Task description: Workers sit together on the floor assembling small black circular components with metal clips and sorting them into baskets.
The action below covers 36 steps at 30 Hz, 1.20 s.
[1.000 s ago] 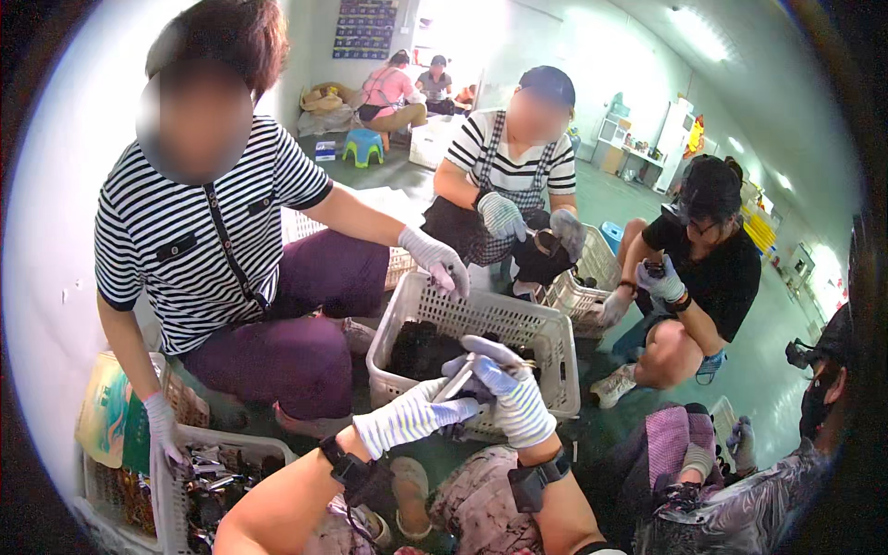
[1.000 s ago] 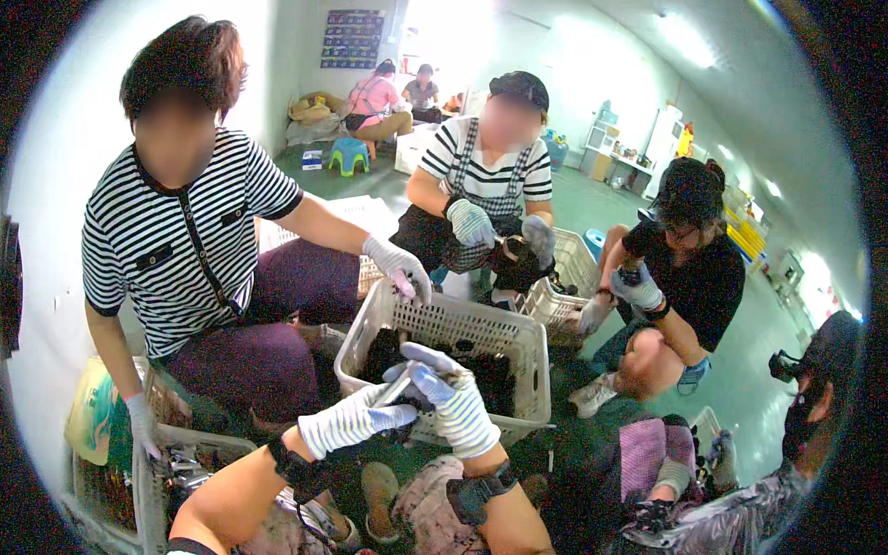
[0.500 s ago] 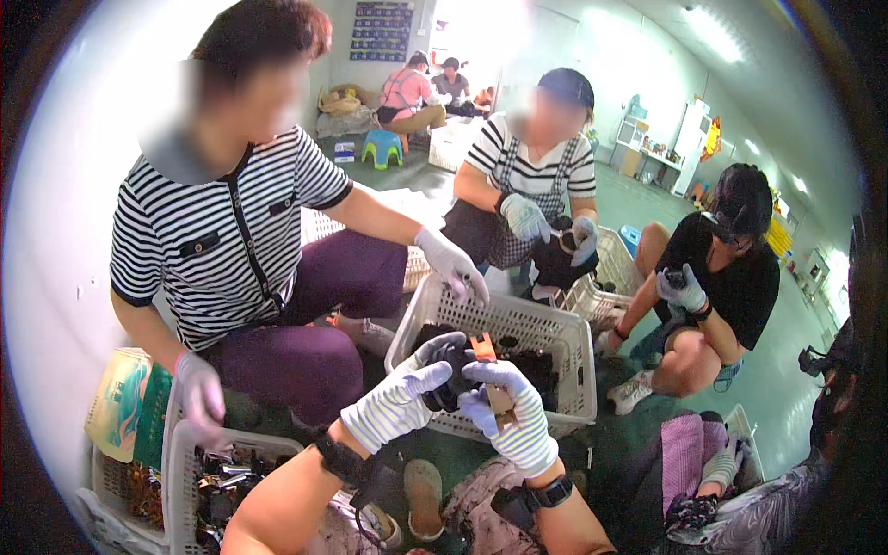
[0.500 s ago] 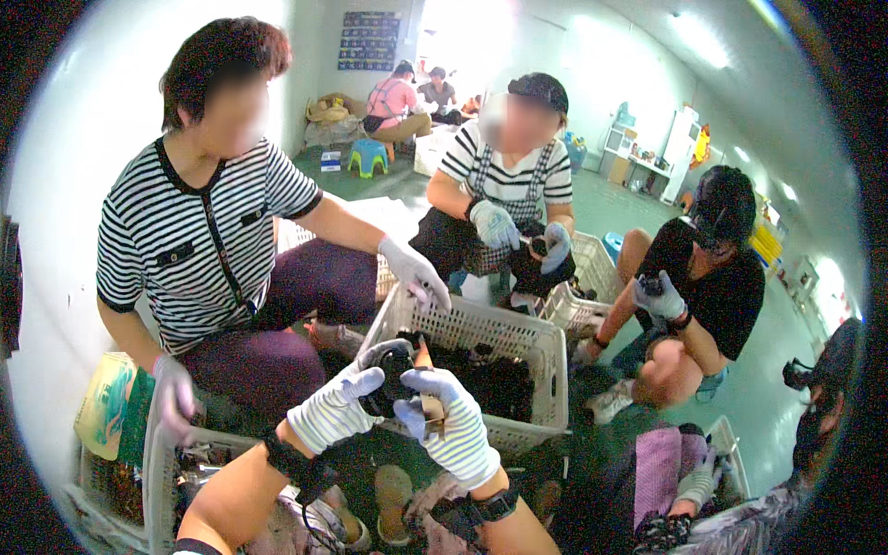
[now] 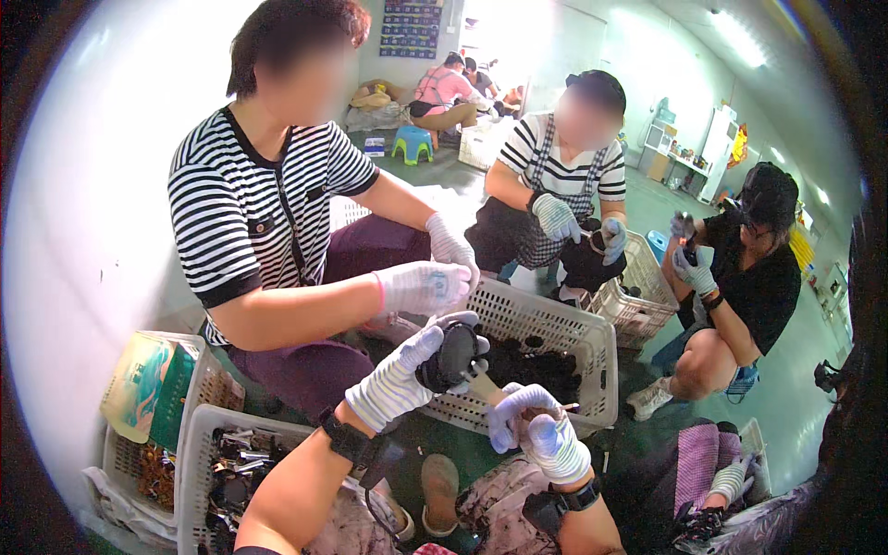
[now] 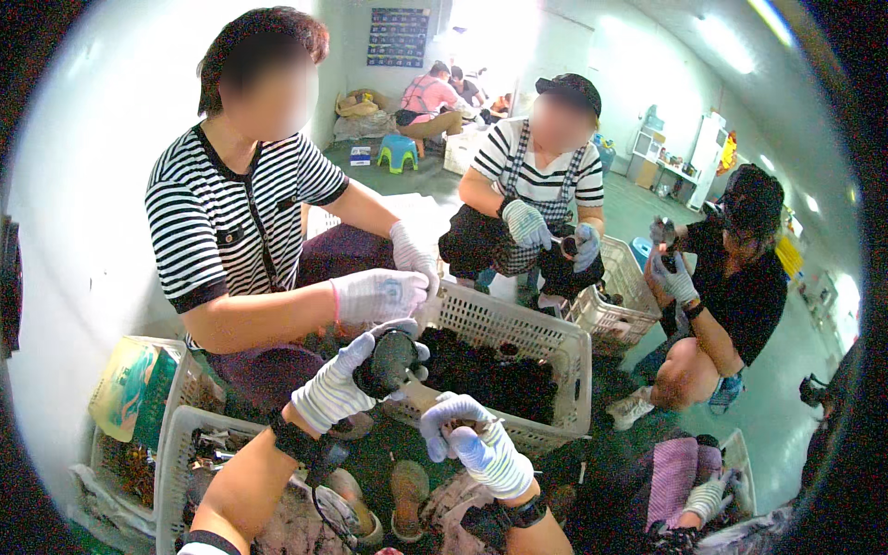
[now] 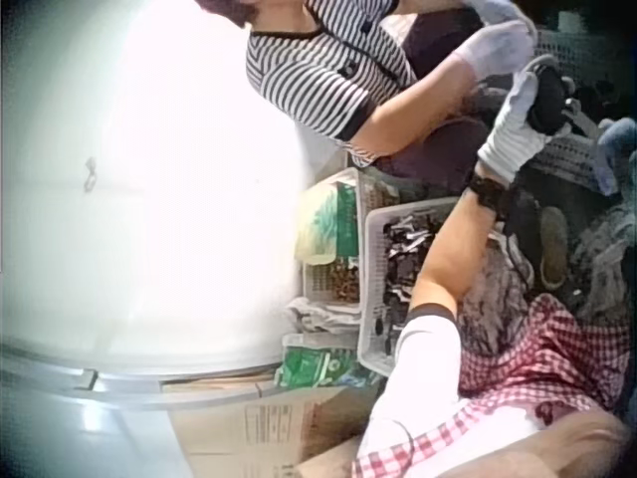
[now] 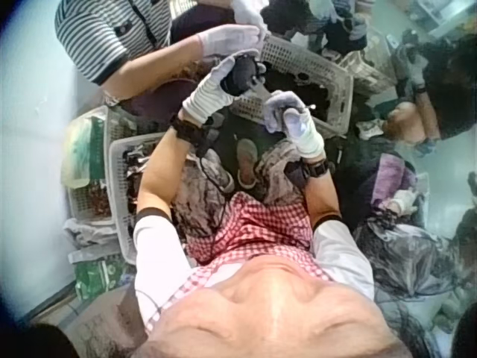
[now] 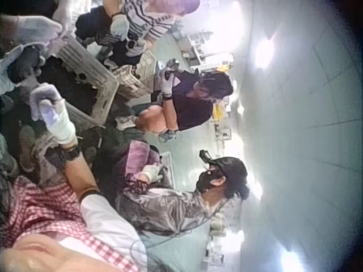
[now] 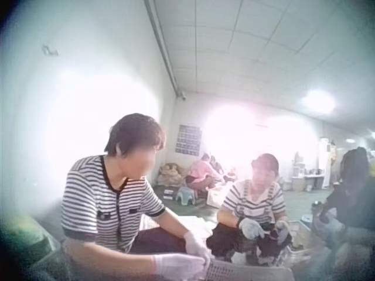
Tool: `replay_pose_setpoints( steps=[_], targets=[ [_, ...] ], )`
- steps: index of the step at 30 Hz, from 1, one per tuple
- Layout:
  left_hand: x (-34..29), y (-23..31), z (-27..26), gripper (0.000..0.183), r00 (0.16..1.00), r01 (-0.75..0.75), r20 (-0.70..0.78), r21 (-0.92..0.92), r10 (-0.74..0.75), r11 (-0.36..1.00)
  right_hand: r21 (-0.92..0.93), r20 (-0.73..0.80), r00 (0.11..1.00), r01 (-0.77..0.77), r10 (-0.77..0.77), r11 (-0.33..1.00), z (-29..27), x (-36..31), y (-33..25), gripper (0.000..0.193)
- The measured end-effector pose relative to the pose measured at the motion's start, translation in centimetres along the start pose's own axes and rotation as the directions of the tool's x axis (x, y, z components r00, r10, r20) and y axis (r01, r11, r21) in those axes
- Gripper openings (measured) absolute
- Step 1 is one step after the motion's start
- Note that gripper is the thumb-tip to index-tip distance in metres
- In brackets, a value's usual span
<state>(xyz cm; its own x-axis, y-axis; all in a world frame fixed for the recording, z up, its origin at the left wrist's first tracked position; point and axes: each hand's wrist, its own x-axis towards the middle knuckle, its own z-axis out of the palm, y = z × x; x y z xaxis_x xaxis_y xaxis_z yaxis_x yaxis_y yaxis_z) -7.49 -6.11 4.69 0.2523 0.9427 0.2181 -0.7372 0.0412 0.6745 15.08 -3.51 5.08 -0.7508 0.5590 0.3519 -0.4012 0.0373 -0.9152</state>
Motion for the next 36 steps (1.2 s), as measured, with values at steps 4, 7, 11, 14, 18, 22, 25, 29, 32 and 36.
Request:
replay_pose_setpoints(
  steps=[4, 7, 11, 14, 18, 22, 25, 29, 32, 36],
  targets=[
    [-0.7, 0.5, 0.8, 0.067, 0.999, -0.049, -0.005, 0.081, 0.049, 0.995, -0.019, 0.024, 0.994, -0.106, 0.107, 0.994, 0.5, -0.3, -0.5, 0.047],
    [-1.2, 1.0, 1.3, 0.073, 0.998, -0.056, 0.012, 0.18, 0.055, 0.982, -0.065, 0.005, 0.98, -0.2, 0.201, 0.978, 1.1, -0.6, -1.0, 0.046],
    [-1.8, 1.3, 1.6, 0.074, 0.999, -0.038, 0.012, 0.238, 0.036, 0.971, -0.003, 0.149, 0.931, -0.336, 0.333, 0.942, 1.3, -0.9, -1.6, 0.051],
    [-1.7, 1.4, 1.6, 0.072, 0.998, -0.045, 0.049, 0.221, 0.035, 0.974, 0.14, 0.214, 0.887, -0.442, 0.408, 0.886, 1.0, -1.1, -1.8, 0.067],
    [-1.5, 1.4, 1.9, 0.073, 0.999, -0.043, 0.007, 0.327, 0.043, 0.944, 0.114, 0.175, 0.897, -0.429, 0.407, 0.896, 0.4, -0.8, -1.7, 0.073],
    [-2.1, 1.5, 2.5, 0.068, 0.996, 0.093, -0.015, 0.321, -0.093, 0.942, 0.036, 0.066, 0.907, -0.42, 0.417, 0.907, 0.7, -0.1, -1.3, 0.06],
    [-2.3, 1.6, 2.7, 0.064, 0.995, 0.1, -0.043, 0.365, -0.091, 0.926, -0.031, 0.019, 0.913, -0.408, 0.409, 0.913, 1.5, 0.4, -1.1, 0.052],
    [-2.4, 1.6, 2.4, 0.062, 0.996, 0.077, -0.071, 0.483, -0.049, 0.872, 0.163, -0.02, 0.876, -0.473, 0.482, 0.866, 2.2, 0.6, -1.0, 0.032],
    [-2.2, 1.3, 1.9, 0.061, 0.997, 0.042, -0.076, 0.396, -0.013, 0.917, 0.183, -0.033, 0.89, -0.443, 0.455, 0.878, 2.0, 0.6, -0.7, 0.035],
    [-1.9, 1.4, 1.4, 0.046, 0.999, -0.048, 0.01, 0.238, 0.047, 0.97, 0.111, -0.094, 0.947, -0.296, 0.306, 0.949, 1.8, 0.4, 0.6, 0.058]
  ],
)
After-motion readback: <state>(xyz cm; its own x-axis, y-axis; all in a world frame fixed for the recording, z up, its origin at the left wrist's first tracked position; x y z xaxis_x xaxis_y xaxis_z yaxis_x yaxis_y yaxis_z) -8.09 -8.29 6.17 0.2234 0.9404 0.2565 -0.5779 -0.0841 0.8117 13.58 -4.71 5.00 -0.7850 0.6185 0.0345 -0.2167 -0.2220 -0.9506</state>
